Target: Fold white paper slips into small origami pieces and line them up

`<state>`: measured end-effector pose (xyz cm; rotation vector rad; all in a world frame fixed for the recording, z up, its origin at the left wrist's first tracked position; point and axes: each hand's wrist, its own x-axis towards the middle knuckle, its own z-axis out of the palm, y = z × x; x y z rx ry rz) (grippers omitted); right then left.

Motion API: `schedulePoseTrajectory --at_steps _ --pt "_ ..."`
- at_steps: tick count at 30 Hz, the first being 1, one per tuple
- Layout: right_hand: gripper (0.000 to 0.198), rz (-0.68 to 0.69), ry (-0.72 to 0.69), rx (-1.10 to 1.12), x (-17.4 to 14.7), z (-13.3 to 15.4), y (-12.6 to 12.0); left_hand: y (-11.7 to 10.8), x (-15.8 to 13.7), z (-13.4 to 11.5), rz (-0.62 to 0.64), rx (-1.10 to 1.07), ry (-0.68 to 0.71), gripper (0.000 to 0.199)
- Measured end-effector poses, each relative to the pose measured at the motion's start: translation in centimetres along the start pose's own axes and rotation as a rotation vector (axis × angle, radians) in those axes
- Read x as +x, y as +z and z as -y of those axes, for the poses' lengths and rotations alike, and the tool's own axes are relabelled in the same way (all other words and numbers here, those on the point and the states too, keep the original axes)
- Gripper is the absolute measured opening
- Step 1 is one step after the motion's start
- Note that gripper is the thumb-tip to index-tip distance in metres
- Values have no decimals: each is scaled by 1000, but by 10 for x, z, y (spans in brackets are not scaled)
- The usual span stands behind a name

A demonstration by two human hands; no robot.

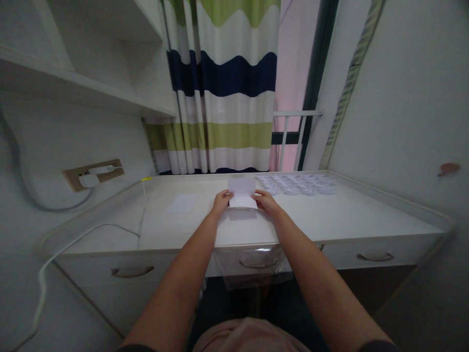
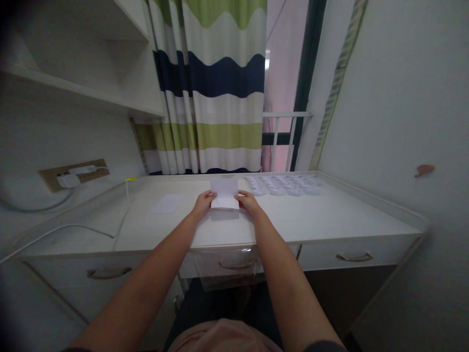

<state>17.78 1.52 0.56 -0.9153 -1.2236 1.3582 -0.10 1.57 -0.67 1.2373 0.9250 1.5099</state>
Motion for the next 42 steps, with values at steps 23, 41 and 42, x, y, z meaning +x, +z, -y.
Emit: schedulePoseTrajectory --at_steps 23,41,42 --pt "31 81 -91 -221 0 -8 0 4 -12 -8 63 92 89 77" --pt "26 -24 -56 -75 -1 -4 1 10 -12 -6 122 -52 -153 38" --pt "26 -27 -44 -74 -1 -4 2 10 -12 -5 147 -32 -160 33"
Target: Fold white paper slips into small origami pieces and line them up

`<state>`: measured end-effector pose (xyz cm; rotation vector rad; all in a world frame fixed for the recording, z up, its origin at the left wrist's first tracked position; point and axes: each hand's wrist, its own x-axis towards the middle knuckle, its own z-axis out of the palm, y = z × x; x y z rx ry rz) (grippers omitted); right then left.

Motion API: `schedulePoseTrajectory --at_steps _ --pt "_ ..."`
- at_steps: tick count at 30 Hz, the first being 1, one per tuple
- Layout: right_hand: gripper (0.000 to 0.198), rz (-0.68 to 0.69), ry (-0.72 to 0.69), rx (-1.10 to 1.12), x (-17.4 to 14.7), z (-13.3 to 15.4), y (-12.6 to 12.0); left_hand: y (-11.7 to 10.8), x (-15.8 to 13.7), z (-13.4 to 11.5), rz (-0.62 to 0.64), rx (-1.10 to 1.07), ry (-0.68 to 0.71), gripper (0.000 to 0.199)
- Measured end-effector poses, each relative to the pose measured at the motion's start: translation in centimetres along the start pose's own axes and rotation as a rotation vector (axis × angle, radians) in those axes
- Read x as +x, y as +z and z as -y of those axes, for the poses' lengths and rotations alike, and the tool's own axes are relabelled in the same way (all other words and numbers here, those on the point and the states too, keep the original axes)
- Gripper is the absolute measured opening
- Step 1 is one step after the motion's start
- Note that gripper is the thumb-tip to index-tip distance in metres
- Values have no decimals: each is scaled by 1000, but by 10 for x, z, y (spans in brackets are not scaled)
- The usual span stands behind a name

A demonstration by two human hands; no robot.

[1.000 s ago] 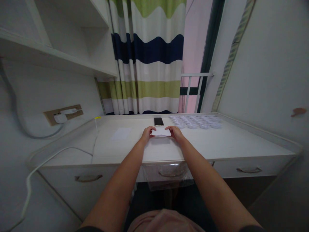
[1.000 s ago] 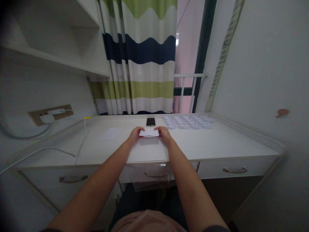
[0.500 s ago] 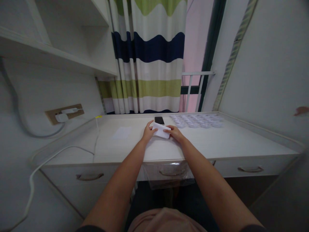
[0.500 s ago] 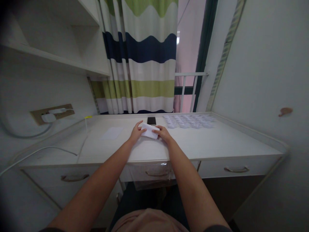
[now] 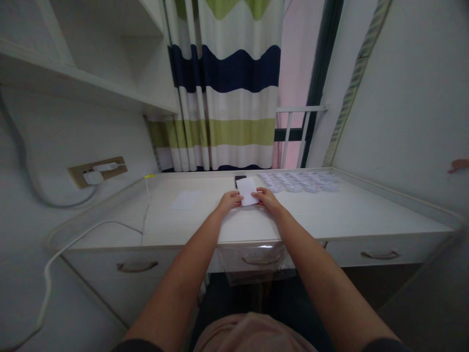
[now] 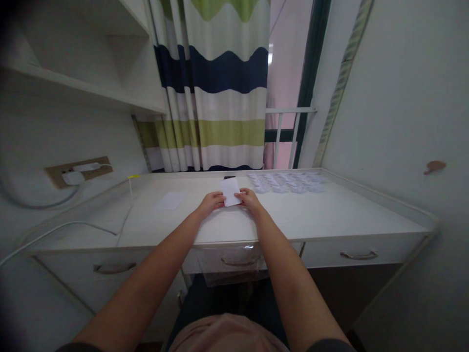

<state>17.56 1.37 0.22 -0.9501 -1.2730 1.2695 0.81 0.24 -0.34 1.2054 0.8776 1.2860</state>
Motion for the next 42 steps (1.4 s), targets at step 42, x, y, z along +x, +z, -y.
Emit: schedulePoseTrajectory --at_steps 42 --pt "13 92 13 55 2 -2 -2 -4 6 3 -120 220 145 22"
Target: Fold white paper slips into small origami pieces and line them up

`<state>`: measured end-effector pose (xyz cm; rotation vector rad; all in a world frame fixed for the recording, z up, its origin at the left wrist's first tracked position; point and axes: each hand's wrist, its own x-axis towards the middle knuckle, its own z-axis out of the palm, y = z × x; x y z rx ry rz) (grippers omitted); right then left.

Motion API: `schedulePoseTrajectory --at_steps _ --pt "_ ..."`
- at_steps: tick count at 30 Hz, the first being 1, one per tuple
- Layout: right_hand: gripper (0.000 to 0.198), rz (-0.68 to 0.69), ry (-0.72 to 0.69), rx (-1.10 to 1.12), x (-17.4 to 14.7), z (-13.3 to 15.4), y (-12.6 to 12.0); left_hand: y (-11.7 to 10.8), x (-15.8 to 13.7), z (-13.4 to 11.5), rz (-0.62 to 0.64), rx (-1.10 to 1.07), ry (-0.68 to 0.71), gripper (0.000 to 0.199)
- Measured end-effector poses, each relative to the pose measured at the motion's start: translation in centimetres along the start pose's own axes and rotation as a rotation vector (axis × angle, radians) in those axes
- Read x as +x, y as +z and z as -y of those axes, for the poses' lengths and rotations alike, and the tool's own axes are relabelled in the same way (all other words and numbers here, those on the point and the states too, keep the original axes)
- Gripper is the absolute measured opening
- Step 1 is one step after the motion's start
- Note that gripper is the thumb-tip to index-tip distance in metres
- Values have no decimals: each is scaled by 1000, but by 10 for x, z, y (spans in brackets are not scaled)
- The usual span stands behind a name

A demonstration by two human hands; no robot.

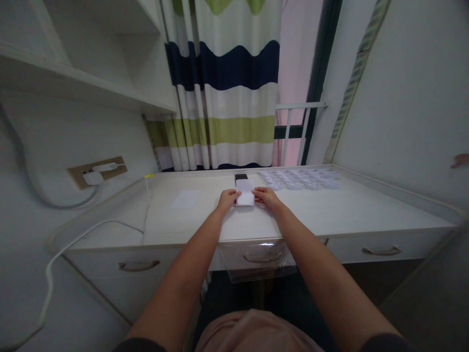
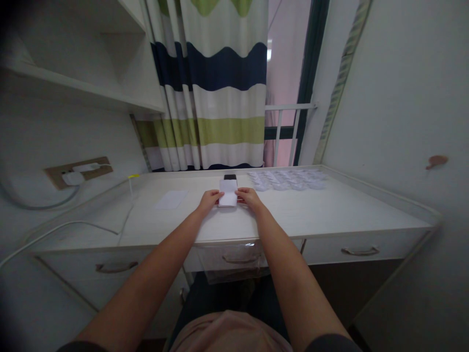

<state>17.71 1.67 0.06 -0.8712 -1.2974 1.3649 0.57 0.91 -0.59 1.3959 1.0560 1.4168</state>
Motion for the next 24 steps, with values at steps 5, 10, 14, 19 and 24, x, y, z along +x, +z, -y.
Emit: schedulePoseTrajectory --at_steps 5,10,14,19,24 --pt "15 -2 4 13 0 0 1 0 2 2 -10 -11 0 22" --pt "18 -11 9 9 1 -1 1 1 5 6 -15 -11 -13 23" --pt "19 -4 27 -4 2 -3 0 1 4 4 -29 -7 -18 20" --pt "17 -21 37 -25 2 -3 0 1 1 -1 -30 -11 -22 18" --pt "18 -5 22 -43 1 -2 0 1 3 0 -63 -25 -5 18"
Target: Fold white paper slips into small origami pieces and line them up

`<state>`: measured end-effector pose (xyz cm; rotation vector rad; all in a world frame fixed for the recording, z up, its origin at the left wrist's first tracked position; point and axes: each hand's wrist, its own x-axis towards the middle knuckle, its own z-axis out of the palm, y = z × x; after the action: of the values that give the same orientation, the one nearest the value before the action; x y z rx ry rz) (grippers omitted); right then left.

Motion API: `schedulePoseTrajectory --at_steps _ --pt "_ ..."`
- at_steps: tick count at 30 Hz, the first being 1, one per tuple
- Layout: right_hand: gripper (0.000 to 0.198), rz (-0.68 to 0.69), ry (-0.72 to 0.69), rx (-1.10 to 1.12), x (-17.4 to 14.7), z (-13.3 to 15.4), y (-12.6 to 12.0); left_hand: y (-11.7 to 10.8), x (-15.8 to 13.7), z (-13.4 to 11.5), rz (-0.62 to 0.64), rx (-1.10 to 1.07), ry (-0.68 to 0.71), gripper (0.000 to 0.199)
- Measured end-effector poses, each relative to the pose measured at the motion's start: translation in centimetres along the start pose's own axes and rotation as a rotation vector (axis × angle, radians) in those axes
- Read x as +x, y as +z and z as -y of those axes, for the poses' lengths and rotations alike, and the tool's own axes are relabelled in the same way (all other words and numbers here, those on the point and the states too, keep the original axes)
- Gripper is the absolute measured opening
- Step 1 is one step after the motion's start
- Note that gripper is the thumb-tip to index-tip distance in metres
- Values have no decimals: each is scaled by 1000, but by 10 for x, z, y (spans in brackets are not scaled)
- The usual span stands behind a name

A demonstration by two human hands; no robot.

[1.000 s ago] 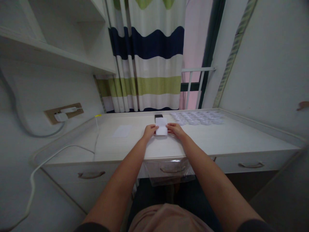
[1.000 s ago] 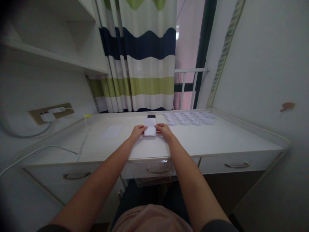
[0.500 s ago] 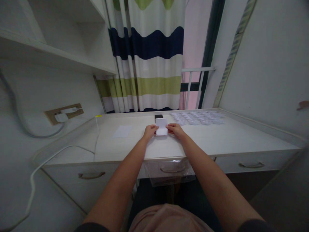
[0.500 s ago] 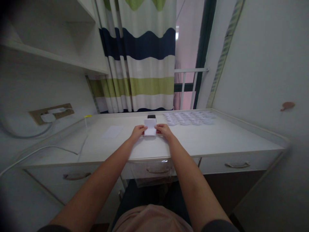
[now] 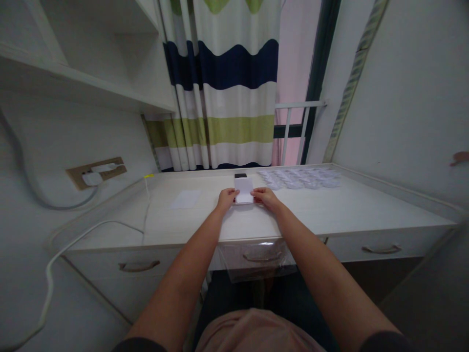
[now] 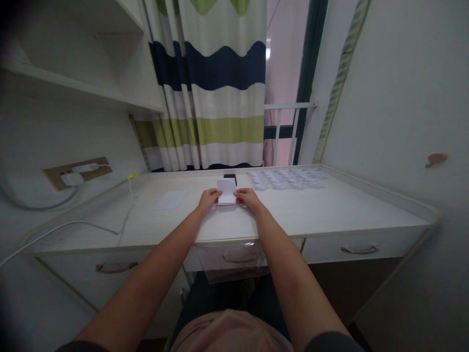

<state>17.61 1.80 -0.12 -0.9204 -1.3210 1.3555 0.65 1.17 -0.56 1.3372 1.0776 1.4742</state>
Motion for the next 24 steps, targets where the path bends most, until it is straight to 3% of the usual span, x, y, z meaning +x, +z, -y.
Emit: schedulePoseTrajectory --at_steps 11,24 --pt "18 -9 -41 -35 -2 2 3 0 -1 -1 -11 2 57 25" --pt "11 47 6 -65 1 -1 2 -2 4 0 -128 8 114 23"
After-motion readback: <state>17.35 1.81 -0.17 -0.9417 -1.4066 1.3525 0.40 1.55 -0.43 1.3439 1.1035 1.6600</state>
